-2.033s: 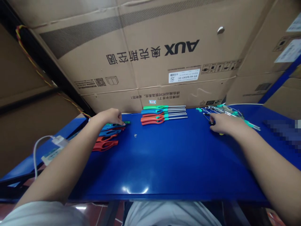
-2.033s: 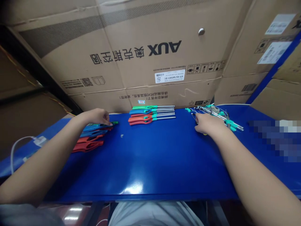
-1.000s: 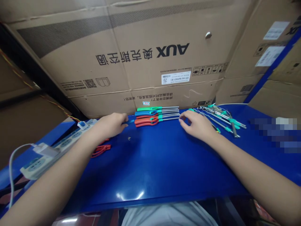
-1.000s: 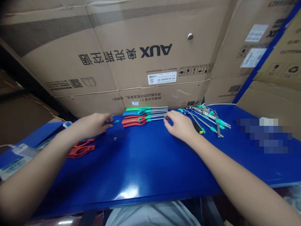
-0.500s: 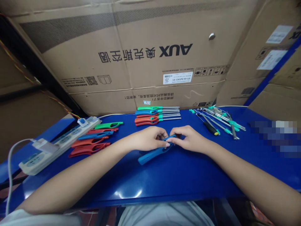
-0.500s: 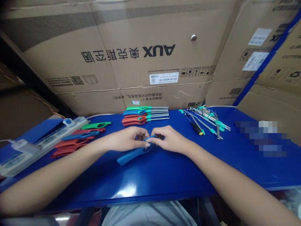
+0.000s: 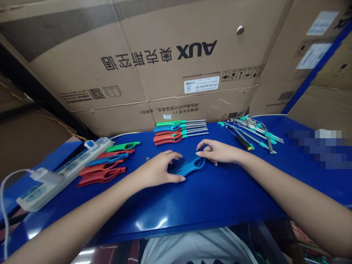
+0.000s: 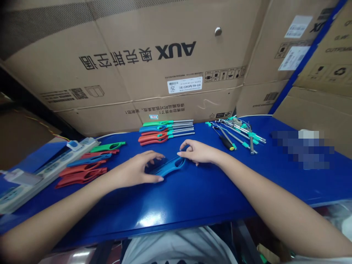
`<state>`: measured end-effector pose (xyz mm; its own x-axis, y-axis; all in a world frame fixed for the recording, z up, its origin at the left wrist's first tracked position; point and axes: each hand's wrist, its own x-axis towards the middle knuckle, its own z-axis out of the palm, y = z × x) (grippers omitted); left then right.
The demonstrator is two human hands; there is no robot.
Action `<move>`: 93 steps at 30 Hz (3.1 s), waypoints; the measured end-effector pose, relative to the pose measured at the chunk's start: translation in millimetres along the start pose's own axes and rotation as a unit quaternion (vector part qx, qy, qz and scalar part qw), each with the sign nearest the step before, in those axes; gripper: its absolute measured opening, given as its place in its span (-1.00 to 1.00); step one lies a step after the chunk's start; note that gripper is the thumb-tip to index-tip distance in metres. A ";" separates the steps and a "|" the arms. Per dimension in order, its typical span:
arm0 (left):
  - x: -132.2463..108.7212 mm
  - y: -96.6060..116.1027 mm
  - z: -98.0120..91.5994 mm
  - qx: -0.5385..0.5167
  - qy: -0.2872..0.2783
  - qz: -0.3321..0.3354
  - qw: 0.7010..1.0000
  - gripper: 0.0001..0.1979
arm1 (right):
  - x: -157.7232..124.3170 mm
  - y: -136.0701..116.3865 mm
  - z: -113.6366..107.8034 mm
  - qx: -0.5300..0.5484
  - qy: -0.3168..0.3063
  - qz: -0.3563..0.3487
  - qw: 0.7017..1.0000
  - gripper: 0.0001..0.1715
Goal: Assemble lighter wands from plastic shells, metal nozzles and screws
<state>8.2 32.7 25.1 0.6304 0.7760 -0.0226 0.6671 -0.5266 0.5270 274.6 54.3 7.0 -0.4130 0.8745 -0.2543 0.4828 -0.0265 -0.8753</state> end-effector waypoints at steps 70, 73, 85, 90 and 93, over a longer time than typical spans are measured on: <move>-17.7 -28.3 19.4 0.051 0.097 0.136 0.985 -0.75 | -33.6 32.3 -130.9 -0.418 0.295 0.235 0.826 -0.97; -17.7 -28.6 17.2 0.041 0.086 0.145 0.985 -0.76 | -33.4 22.6 -119.4 -0.405 0.308 0.156 0.846 -0.94; -20.2 -33.8 3.8 0.052 0.047 0.111 0.991 -0.75 | -18.9 3.0 -48.8 -0.177 0.105 -0.163 0.965 -0.67; -22.3 -32.2 -2.9 0.055 0.039 0.098 0.993 -0.76 | -17.0 -0.7 -30.3 -0.157 0.061 -0.184 0.968 -0.65; -23.0 -31.9 -8.2 0.050 0.027 0.087 0.995 -0.76 | -16.7 -0.4 -27.5 -0.156 0.043 -0.187 0.969 -0.65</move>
<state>-30.9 34.5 15.8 0.7190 0.6865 0.1085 0.5882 -0.6842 0.4312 302.5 53.0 23.0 -0.5447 0.8322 0.1033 0.5279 0.4360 -0.7289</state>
